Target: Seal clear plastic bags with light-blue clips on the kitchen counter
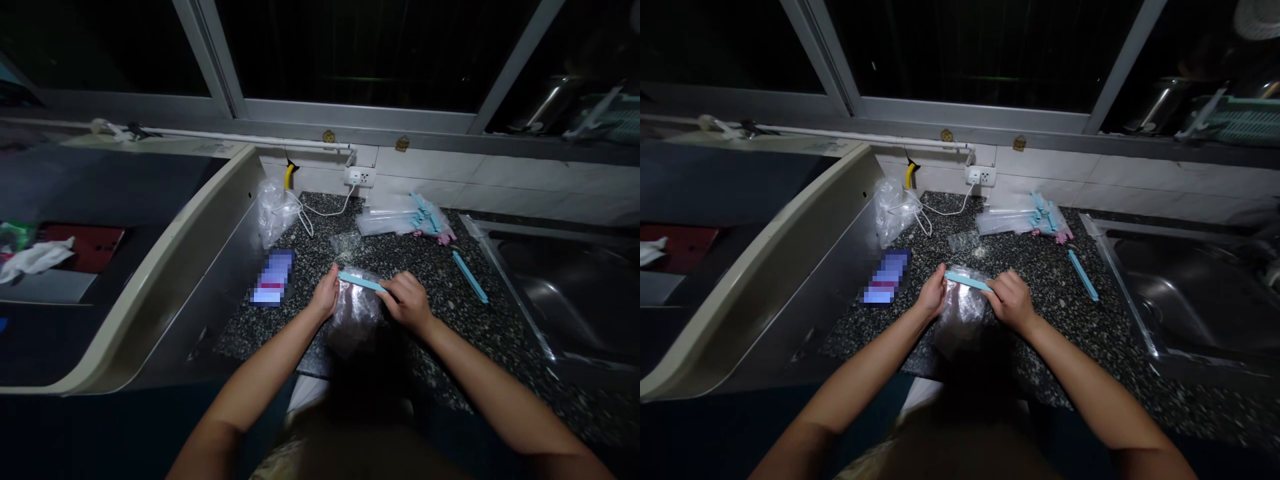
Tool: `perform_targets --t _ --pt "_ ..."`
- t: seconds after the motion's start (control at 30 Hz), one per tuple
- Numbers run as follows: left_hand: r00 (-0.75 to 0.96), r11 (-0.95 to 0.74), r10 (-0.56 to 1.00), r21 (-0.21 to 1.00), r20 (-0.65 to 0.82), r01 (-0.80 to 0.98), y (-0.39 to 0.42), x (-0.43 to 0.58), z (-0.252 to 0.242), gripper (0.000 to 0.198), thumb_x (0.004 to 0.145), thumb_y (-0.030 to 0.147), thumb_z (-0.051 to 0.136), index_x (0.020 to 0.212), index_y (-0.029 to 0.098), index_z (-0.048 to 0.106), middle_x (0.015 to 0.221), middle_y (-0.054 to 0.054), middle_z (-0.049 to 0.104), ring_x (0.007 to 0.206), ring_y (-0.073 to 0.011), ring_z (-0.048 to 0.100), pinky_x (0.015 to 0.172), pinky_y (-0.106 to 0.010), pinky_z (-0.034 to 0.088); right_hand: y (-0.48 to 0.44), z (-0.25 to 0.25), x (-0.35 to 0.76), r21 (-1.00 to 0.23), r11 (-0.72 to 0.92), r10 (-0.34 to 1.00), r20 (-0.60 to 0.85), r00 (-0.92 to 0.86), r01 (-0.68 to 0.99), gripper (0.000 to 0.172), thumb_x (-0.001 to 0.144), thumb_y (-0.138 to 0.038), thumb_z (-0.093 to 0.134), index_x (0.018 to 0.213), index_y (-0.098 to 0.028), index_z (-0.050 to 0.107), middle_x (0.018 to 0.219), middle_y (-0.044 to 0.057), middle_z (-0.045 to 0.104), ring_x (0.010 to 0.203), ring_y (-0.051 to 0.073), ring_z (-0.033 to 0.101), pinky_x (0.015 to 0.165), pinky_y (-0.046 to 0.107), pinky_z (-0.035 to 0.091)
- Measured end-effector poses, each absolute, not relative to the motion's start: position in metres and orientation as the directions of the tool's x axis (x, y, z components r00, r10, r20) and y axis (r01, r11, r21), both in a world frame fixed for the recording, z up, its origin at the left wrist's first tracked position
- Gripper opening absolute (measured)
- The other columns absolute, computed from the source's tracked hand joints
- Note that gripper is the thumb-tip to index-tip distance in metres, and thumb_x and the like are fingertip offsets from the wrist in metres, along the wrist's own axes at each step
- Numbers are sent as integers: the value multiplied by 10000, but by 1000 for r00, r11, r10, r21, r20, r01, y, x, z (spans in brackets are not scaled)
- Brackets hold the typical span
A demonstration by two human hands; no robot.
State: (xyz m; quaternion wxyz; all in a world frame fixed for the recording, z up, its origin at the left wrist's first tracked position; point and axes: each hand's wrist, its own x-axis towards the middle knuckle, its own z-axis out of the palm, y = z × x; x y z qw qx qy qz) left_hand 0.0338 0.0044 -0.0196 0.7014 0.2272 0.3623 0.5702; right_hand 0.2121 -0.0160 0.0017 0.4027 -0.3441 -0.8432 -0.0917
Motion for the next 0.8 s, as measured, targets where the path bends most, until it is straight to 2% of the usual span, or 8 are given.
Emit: perform_targets --t 0.27,0.5,0.7,0.8 --pt "47 216 971 778 -234 -590 6 32 -25 458 518 609 662 523 167 541 444 14 538 464 -137 525 509 -254 407 -14 -1 211 -159 731 533 740 -410 664 64 786 -204 564 815 -179 616 644 43 566 613 153 470 577 300 400" --pt "-19 198 972 852 -236 -484 6 28 -19 458 582 612 611 532 160 555 490 0 563 485 -133 505 523 -249 391 -13 -1 206 -214 736 536 763 -360 643 68 787 -185 558 828 -180 612 647 36 586 622 152 488 587 301 410" --pt "-2 166 983 906 -181 -389 6 25 -20 455 544 577 662 479 149 523 415 33 474 397 -81 391 442 -219 282 -14 4 207 -303 716 570 774 -276 629 60 776 -197 576 826 -193 610 650 20 572 634 153 500 581 303 407" --pt "17 177 983 900 -185 -399 6 24 -19 468 508 574 686 462 142 509 407 35 465 389 -73 384 441 -215 272 -14 8 208 -345 694 586 781 -217 632 48 771 -208 584 814 -196 603 638 10 551 617 148 488 563 299 401"
